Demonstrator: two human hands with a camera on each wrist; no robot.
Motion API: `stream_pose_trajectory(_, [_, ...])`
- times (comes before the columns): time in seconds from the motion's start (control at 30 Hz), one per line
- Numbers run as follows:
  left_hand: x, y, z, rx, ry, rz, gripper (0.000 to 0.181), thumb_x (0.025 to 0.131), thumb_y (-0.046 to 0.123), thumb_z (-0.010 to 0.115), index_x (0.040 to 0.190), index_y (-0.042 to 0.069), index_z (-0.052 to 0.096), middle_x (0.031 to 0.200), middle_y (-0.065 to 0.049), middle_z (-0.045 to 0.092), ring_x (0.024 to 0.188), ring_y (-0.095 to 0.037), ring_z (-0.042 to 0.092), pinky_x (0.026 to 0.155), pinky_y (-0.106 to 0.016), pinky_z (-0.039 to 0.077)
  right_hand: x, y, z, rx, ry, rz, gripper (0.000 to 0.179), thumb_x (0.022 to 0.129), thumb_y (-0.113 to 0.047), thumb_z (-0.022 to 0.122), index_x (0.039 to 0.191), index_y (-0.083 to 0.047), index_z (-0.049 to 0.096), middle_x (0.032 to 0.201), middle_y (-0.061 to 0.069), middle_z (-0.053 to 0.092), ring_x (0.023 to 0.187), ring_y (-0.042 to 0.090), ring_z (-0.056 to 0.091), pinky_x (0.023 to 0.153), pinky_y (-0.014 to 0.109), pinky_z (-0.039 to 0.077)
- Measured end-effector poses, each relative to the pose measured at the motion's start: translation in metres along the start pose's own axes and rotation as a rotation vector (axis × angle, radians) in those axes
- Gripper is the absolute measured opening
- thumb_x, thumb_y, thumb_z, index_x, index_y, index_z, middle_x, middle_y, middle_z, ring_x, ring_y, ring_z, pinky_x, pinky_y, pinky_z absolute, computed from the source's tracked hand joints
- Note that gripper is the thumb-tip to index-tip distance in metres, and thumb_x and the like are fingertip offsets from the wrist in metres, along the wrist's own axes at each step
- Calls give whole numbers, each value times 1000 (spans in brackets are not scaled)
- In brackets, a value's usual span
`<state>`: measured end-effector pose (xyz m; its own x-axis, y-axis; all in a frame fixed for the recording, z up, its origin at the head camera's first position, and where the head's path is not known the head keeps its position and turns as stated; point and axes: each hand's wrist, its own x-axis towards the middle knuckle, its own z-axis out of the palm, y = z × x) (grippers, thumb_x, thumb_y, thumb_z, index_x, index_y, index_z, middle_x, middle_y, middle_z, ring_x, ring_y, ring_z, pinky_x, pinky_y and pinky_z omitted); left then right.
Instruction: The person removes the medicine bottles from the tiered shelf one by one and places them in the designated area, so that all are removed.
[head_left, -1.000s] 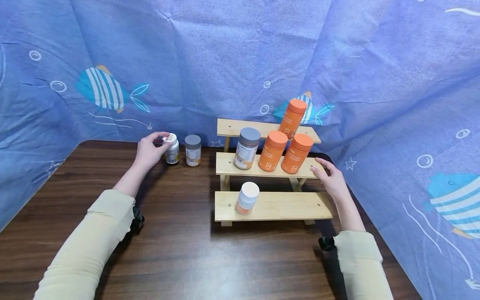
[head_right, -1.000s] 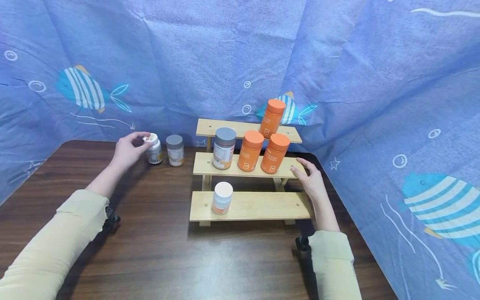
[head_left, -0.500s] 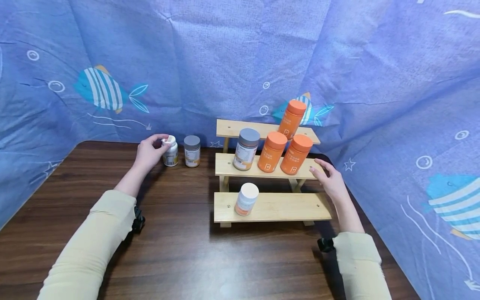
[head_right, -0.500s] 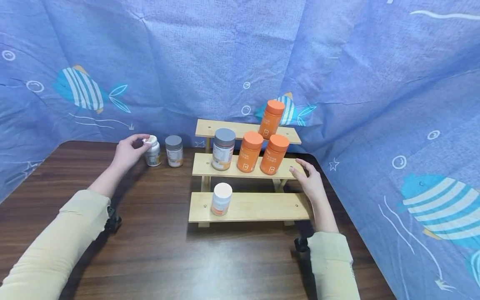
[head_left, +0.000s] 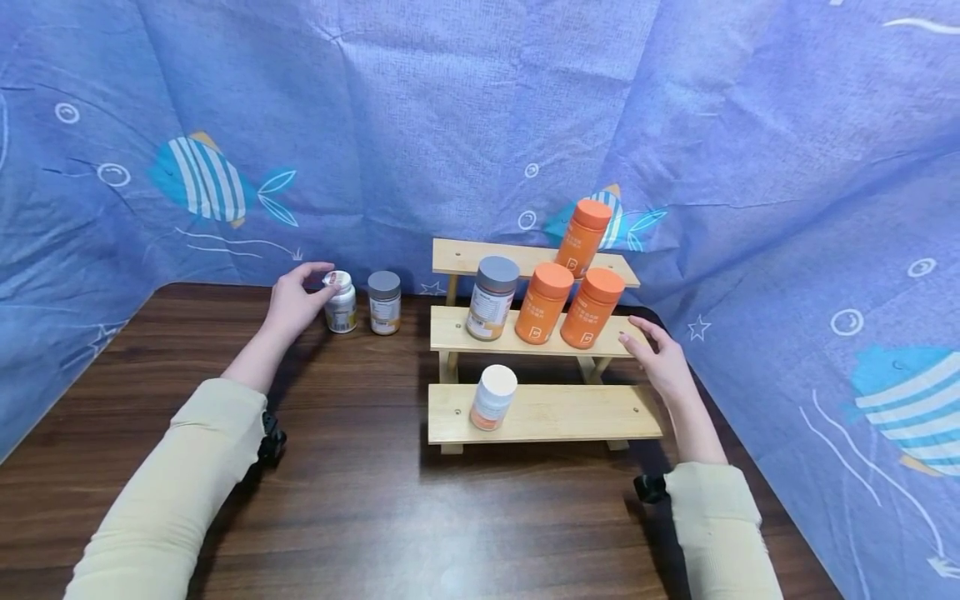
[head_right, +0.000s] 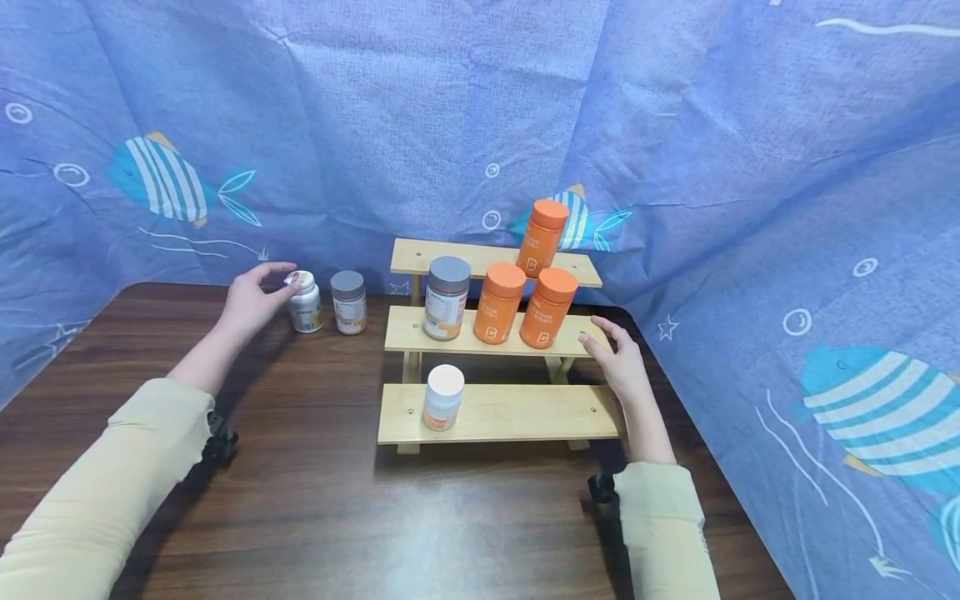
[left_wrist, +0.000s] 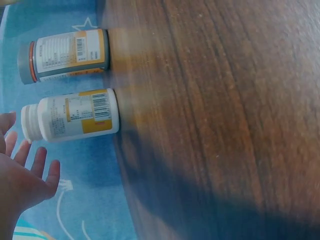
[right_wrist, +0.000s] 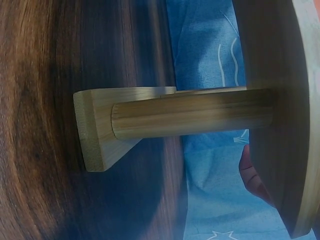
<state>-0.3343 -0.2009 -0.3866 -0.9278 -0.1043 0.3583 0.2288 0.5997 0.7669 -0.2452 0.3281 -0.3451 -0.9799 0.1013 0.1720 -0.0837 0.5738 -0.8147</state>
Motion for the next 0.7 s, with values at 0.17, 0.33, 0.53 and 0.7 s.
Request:
stream_pose_trajectory(0.17, [-1, 7, -5, 10, -22, -19, 41, 89, 24, 65, 126, 6, 58, 127, -21, 57, 117, -36, 51, 95, -50, 40, 1, 0, 1, -3, -1, -2, 55, 92, -25, 60, 139, -2, 43, 140, 20, 41, 80, 2, 45, 59, 15, 41])
stream_pose_trajectory(0.33, [-4, 19, -13, 5, -49, -52, 42, 90, 24, 64, 127, 7, 57, 130, -20, 54, 121, -36, 47, 95, -51, 39, 1, 0, 1, -18, -9, 1, 56, 92, -27, 60, 140, -2, 42, 141, 21, 40, 81, 4, 45, 61, 16, 42])
stream_pose_trajectory(0.53, [-3, 37, -26, -17, -98, -83, 46, 91, 29, 63, 131, 7, 54, 136, -19, 49, 128, -37, 39, 101, -54, 34, 0, 0, 0, -3, -10, 10, 57, 92, -27, 59, 140, -2, 42, 142, 20, 40, 82, 2, 45, 62, 19, 44])
stream_pose_trajectory(0.7, [-2, 47, -34, -41, -123, -85, 49, 90, 32, 63, 131, 7, 53, 136, -17, 50, 130, -35, 38, 102, -53, 34, -1, -1, -1, -14, -10, 8, 57, 92, -29, 60, 140, -3, 42, 142, 21, 40, 81, 3, 46, 63, 20, 45])
